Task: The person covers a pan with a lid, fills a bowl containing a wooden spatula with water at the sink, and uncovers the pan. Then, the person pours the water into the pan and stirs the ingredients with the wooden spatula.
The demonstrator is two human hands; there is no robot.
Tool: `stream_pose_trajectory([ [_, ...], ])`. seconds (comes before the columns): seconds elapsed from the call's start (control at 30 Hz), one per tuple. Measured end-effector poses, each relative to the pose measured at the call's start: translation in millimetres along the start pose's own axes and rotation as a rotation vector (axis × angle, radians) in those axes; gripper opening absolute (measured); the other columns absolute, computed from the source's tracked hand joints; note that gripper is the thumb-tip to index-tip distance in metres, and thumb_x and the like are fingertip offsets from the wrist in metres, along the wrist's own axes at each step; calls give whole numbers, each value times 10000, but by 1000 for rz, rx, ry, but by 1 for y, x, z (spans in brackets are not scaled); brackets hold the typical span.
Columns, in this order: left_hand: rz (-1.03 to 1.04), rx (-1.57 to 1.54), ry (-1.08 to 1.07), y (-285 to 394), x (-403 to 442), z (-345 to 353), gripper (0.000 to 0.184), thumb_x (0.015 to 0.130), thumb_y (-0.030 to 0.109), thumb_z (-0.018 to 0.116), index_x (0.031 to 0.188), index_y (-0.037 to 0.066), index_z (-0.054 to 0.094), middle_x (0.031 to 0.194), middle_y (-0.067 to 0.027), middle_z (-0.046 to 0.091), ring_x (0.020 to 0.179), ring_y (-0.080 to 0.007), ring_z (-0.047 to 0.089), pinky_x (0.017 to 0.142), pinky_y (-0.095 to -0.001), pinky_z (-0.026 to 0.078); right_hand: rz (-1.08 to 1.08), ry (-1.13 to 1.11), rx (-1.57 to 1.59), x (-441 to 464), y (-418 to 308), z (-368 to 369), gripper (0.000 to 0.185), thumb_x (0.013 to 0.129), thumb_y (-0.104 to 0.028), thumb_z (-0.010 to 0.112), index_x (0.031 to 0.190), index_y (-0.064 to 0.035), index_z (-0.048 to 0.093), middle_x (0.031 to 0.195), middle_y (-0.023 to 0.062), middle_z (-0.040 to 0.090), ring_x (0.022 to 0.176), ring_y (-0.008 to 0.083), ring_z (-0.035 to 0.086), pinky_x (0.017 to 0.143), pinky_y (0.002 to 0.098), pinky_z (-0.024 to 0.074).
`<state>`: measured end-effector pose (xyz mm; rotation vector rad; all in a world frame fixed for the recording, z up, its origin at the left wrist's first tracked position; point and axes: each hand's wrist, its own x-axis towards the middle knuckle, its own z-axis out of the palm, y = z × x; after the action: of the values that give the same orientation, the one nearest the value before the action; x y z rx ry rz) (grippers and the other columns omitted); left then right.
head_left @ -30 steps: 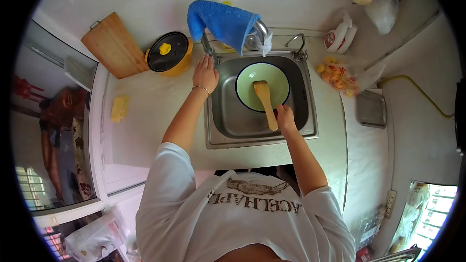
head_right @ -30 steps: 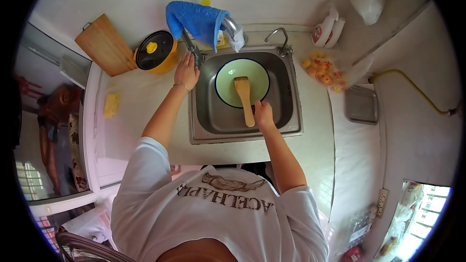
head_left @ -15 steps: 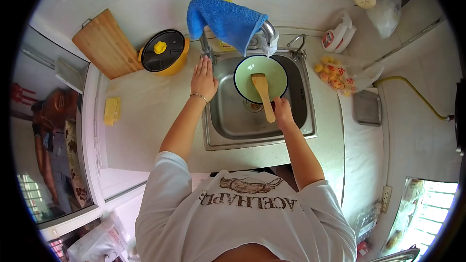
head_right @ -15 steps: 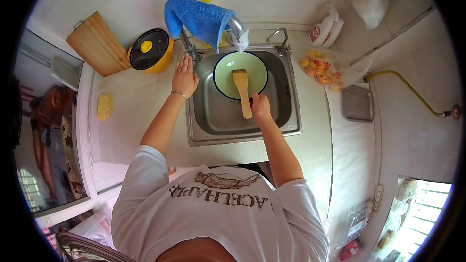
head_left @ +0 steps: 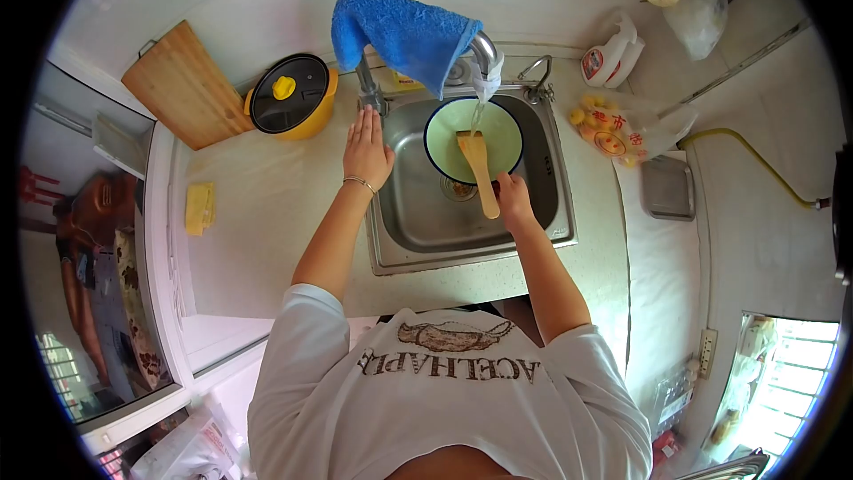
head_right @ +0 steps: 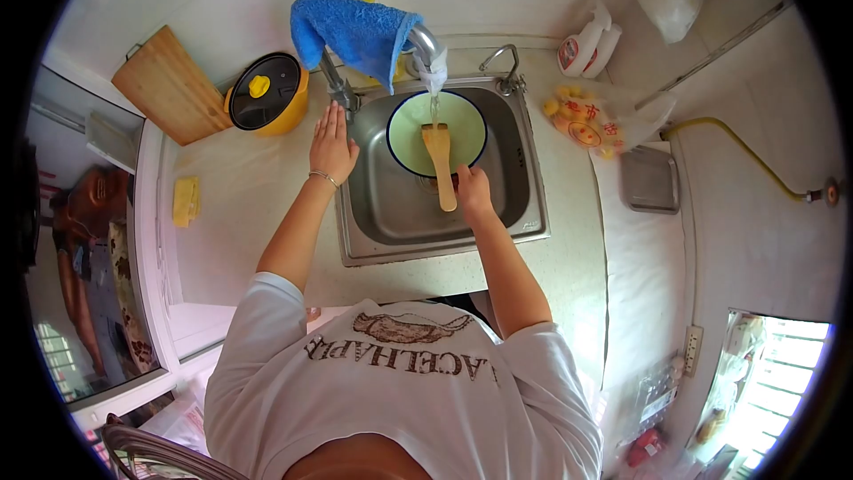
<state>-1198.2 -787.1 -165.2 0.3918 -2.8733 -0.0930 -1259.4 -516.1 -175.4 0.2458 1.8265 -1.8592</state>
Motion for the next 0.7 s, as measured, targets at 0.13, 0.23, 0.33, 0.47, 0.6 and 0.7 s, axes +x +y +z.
stream_pose_trajectory([
  [0.13,8,8,-3,-1,-1,0,655,775,188,478,1350,-32,254,1441,-157,210,1346,-251,184,1097,-367,164,-5,-11,-26,1,4,-2,246,841,-199,449,773,19,540,671,57,551,571,134,511,542,283,399],
  [0.23,8,20,-20,-1,1,-1,658,777,189,476,1354,-30,248,1443,-154,204,1346,-250,182,1099,-365,158,-3,-14,-29,3,6,-2,246,841,-200,449,783,21,541,679,60,555,578,136,515,547,283,401],
  [0.33,15,18,-10,-2,0,-1,666,776,184,479,1359,-28,237,1450,-147,188,1348,-246,175,1100,-362,154,-1,-10,-5,3,5,0,243,842,-199,448,784,17,543,677,54,552,576,132,509,546,280,396],
  [0.47,22,-6,-7,-2,-2,-1,672,774,177,483,1363,-27,229,1456,-140,173,1350,-241,169,1101,-360,149,15,-34,3,0,-3,4,236,844,-201,448,775,5,539,661,36,533,561,116,478,534,273,372],
  [0.6,33,-9,-6,-3,-1,-4,678,773,167,487,1367,-25,221,1458,-135,166,1351,-238,165,1102,-359,147,15,-41,58,11,6,7,237,845,-209,451,768,0,534,648,24,513,554,108,456,529,272,358],
  [0.7,43,-12,-4,-3,-1,-3,683,771,162,491,1369,-22,217,1459,-133,163,1351,-238,166,1102,-358,148,14,-52,87,10,6,10,242,848,-216,457,764,-2,534,644,22,509,565,106,462,540,267,361],
])
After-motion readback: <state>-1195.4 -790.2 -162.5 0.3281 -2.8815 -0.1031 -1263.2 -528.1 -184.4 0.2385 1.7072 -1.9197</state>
